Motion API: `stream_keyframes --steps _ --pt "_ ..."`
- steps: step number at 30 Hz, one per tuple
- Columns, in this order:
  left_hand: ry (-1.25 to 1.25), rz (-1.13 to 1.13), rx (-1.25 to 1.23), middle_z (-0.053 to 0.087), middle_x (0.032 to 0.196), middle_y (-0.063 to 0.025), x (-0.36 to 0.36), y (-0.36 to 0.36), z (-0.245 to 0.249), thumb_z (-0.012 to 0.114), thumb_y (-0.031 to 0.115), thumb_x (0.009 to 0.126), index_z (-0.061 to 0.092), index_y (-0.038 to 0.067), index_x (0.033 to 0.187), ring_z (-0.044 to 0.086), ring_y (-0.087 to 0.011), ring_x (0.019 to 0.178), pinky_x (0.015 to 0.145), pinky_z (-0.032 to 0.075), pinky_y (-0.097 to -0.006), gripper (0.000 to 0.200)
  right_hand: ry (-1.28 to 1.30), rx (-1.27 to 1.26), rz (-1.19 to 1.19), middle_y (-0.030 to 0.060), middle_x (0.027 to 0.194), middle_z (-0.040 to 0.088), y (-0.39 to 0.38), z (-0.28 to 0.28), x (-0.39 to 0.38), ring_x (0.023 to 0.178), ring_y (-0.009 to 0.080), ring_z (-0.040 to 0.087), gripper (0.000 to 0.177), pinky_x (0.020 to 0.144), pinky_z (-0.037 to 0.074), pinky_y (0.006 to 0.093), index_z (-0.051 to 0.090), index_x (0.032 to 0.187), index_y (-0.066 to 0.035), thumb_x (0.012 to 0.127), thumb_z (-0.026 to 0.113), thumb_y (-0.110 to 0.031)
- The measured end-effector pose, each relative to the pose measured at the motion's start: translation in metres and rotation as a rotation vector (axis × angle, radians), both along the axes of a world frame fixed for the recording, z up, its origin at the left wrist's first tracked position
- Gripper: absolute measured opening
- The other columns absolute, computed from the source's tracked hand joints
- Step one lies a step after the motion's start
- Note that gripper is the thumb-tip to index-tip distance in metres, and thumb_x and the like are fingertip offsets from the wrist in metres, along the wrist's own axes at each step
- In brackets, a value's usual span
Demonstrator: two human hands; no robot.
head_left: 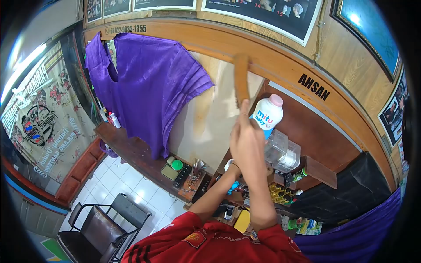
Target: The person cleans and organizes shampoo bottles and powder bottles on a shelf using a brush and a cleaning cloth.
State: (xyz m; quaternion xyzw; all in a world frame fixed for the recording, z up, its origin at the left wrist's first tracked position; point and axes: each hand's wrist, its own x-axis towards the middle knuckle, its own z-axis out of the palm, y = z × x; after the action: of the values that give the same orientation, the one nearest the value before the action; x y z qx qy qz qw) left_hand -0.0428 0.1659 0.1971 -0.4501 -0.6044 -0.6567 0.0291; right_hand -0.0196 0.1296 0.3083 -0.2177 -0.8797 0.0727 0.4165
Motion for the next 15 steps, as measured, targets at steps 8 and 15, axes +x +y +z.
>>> stream_keyframes --steps 8,15 --pt "0.055 0.195 0.003 0.034 0.132 -0.0274 -0.006 0.022 -0.015 0.088 0.030 0.068 0.031 -0.001 0.143 0.036 -0.0482 0.117 0.098 0.036 -0.0555 0.099 0.067 -0.200 0.476 0.0273 0.074 0.060 -0.039 -0.004 -0.091 0.066 0.0394 0.063 0.043 0.061 0.048 0.0425 0.053 0.135 0.003 0.094 0.057 -0.012" --pt "0.088 0.198 -0.001 0.032 0.134 -0.0293 0.000 0.018 -0.021 0.084 0.028 0.073 0.024 -0.001 0.148 0.036 -0.0469 0.119 0.102 0.031 -0.0533 0.099 0.088 -0.322 0.487 0.0244 0.076 0.062 -0.046 -0.025 -0.059 0.063 0.0327 0.063 0.044 0.061 0.048 0.0376 0.053 0.135 0.002 0.093 0.058 -0.009"
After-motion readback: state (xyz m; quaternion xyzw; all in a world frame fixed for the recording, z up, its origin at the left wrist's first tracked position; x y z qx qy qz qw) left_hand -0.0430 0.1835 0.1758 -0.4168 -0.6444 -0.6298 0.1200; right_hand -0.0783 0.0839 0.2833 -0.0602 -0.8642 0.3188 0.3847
